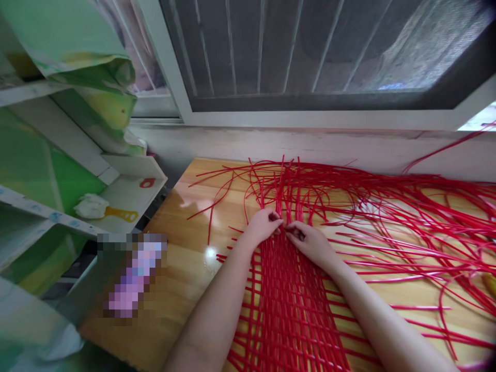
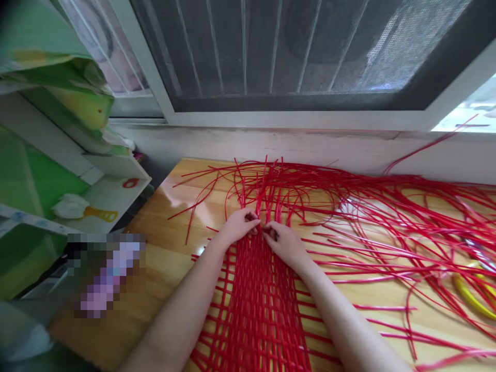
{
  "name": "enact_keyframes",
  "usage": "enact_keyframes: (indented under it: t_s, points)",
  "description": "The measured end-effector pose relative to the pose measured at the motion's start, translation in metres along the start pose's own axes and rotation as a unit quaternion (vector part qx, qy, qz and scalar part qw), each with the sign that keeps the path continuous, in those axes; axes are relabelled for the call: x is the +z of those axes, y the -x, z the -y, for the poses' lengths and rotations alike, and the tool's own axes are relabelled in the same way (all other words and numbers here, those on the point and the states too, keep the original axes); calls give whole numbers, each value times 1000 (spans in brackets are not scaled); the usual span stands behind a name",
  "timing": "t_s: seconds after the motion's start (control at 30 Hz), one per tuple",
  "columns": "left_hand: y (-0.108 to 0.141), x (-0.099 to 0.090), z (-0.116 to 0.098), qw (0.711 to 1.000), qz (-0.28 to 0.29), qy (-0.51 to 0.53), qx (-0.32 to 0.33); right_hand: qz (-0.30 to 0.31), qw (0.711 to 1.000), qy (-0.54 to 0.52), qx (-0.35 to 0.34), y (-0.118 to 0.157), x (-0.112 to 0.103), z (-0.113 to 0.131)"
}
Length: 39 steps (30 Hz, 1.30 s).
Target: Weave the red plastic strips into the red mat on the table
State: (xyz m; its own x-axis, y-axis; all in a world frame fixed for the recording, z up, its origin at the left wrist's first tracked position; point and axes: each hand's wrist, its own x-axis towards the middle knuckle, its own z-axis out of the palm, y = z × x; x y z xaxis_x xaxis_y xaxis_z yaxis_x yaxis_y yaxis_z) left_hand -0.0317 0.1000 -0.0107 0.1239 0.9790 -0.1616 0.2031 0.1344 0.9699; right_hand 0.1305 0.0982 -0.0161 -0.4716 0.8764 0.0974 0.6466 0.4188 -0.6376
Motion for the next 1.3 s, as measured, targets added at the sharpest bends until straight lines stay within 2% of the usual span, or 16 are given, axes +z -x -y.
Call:
enact_keyframes:
  t_s: [0.13, 0.2, 0.33, 0.4, 0.47, 0.53, 0.6, 0.67, 0.8, 0.97, 1.07, 1.2, 1.3]
  points:
    - [-2, -1, 3, 998, -64, -12, 6, -2, 1000, 12, -2, 1, 0, 2]
    - [-2, -2, 2, 996, -80, 25, -2, -6, 1000, 8, -3, 3, 0, 2]
    - [1, -10, -4, 992, -22, 109, -55, -35, 997, -66, -2, 6, -1, 2]
    - [4, -17, -7, 989, 10, 127, -78, -83, 988, -128, 0, 7, -2, 1]
    - [5, -22, -9, 984, 33, 144, -99, -166, 970, -179, 11, 7, -4, -1]
    - [6, -26, -9, 982, 42, 149, -113, -250, 946, -203, 29, 5, -5, -4]
    - [6, -29, -8, 980, 46, 144, -126, -286, 937, -197, 39, 4, -5, -6]
    - [6, -30, -8, 979, 53, 137, -139, -270, 948, -164, 29, 3, -5, -6]
    - [7, -31, -8, 979, 64, 121, -153, -190, 978, -82, -35, 3, -4, 1]
    - [8, -32, -10, 981, 58, 87, -163, -92, 990, -36, -98, 4, 1, 10]
    - [11, -32, -17, 984, 64, 72, -152, -40, 993, 3, -110, 2, 4, 9]
    - [12, -30, -24, 984, 113, 68, -116, -30, 995, 19, -91, 0, 7, 3]
    - [7, -25, -22, 996, 69, 22, -49, -40, 996, -2, -75, -1, 8, 1]
